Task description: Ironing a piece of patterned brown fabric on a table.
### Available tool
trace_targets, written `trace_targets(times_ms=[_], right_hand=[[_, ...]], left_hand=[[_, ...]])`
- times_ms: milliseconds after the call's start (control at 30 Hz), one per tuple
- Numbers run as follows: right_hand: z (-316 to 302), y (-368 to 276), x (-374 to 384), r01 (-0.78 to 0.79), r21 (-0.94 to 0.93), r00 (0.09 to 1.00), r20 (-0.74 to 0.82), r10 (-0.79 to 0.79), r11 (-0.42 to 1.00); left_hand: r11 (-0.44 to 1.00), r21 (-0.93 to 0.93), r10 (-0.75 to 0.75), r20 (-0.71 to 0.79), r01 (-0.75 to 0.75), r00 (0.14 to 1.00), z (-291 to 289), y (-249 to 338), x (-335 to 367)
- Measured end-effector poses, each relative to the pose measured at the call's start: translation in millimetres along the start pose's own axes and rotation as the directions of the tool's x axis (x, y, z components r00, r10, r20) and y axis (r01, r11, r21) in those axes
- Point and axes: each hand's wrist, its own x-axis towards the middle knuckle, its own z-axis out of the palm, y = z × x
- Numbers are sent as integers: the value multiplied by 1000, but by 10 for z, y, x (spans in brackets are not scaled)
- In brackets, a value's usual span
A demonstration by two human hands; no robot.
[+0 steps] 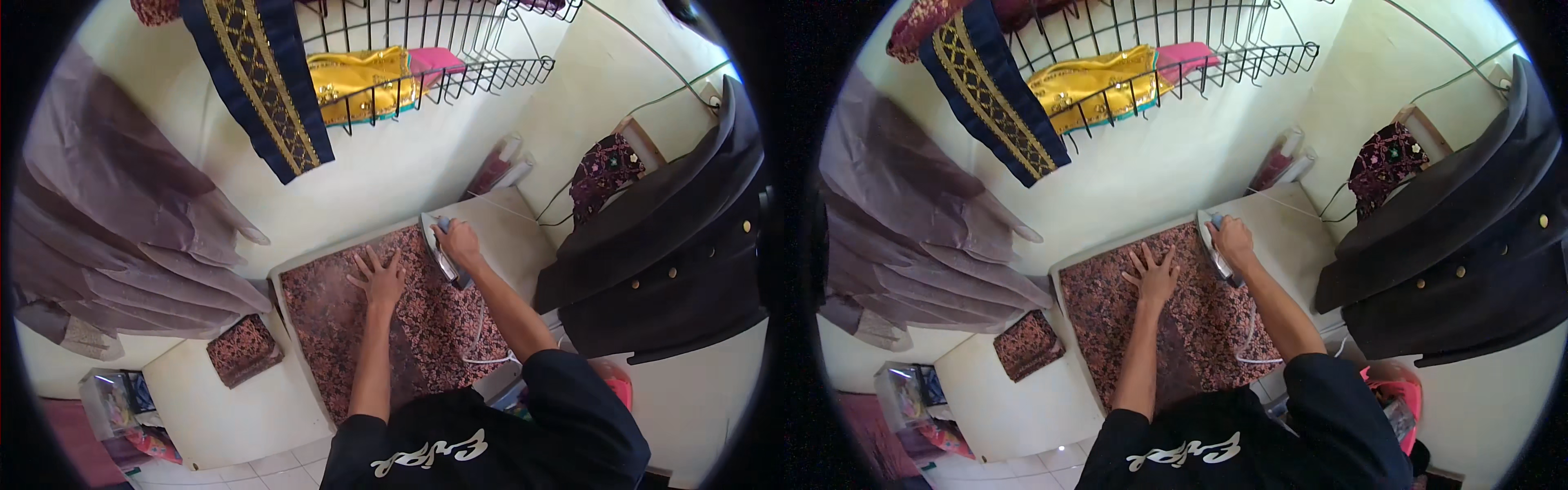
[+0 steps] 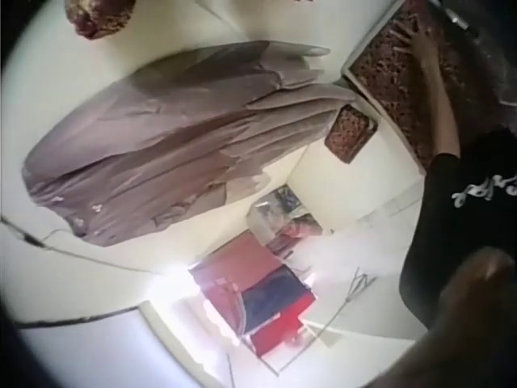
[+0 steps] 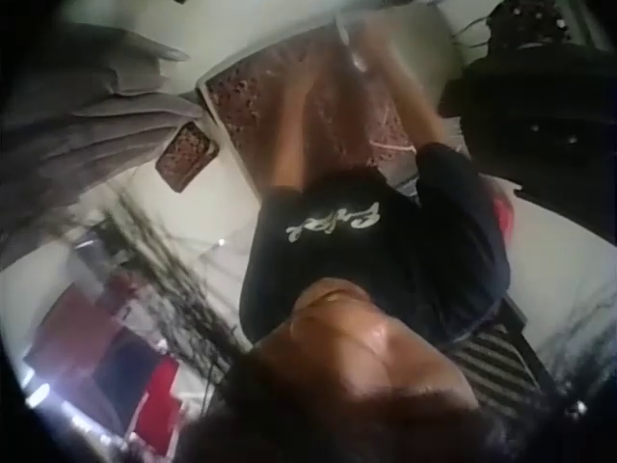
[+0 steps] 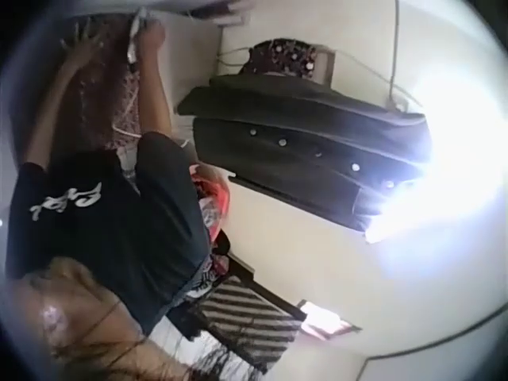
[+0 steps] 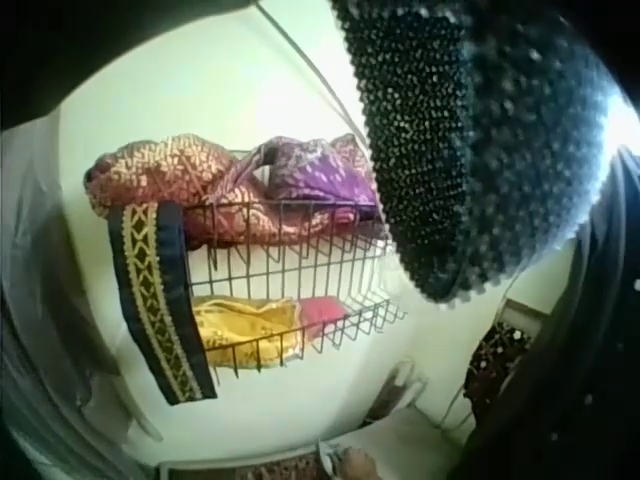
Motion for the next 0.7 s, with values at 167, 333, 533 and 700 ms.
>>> trace_targets(times_ms=[167,333,533,700], right_hand=[[-141,-53,-163,19,3,999,31,-19,1000],[-35,13,69,-1,-24,1000,-29,1,1000],[69,18,-187,42,-66,999,12,-42,997],[-78,-29,98,32,-80,999,-18,-34,996]], left_hand=[[1000,25,16,-124,-13,992,161,114,8],[946,189,301,-195,-265,934,289,267,25],[963,79,267,-191,-256,945,261,193,-36],[925,199,375,-344,-323,861,355,-52,-77]])
